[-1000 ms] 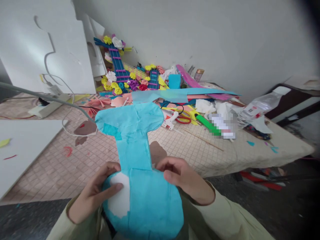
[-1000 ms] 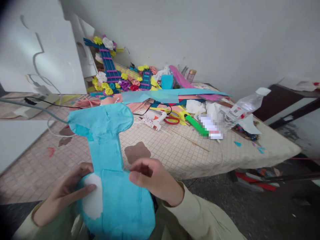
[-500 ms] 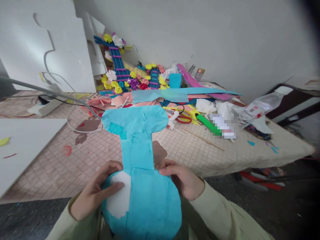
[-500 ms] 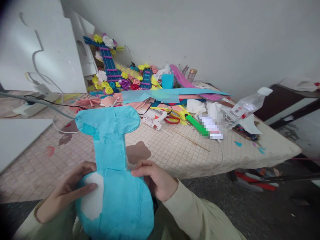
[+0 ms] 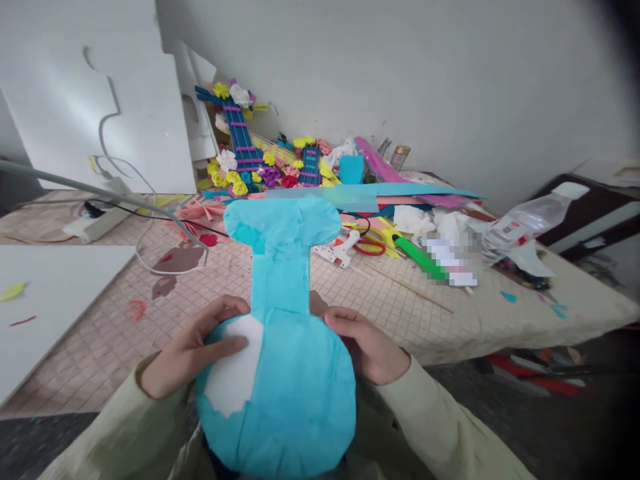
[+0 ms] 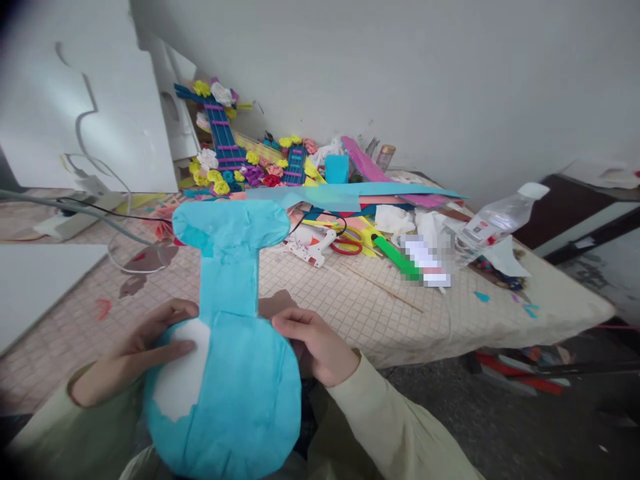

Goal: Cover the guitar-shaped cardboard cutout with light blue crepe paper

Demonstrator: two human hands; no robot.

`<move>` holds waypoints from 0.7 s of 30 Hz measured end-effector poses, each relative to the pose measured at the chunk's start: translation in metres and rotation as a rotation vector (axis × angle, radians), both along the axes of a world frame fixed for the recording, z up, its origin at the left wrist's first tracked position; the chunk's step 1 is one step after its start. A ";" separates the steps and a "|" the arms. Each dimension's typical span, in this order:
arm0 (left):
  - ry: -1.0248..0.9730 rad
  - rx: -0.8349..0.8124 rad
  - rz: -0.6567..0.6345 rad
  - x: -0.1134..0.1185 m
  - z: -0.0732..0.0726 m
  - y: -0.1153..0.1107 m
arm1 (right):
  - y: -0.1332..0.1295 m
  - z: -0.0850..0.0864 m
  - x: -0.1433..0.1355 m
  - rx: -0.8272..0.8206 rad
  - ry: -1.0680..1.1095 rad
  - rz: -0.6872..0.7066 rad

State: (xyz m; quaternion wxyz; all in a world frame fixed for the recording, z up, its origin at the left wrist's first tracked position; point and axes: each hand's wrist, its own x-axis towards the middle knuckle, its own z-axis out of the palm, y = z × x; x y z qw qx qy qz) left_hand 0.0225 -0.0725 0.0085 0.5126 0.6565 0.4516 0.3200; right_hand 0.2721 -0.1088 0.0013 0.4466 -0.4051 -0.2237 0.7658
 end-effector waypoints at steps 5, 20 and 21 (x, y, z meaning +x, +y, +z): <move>0.039 0.068 -0.059 0.006 0.009 0.029 | 0.010 0.000 0.001 0.026 0.025 -0.035; 0.652 0.344 -0.192 0.061 0.044 0.085 | 0.047 -0.011 0.001 0.196 -0.022 -0.216; 0.687 0.357 -0.149 0.068 0.046 0.084 | 0.050 -0.009 0.000 0.206 -0.024 -0.222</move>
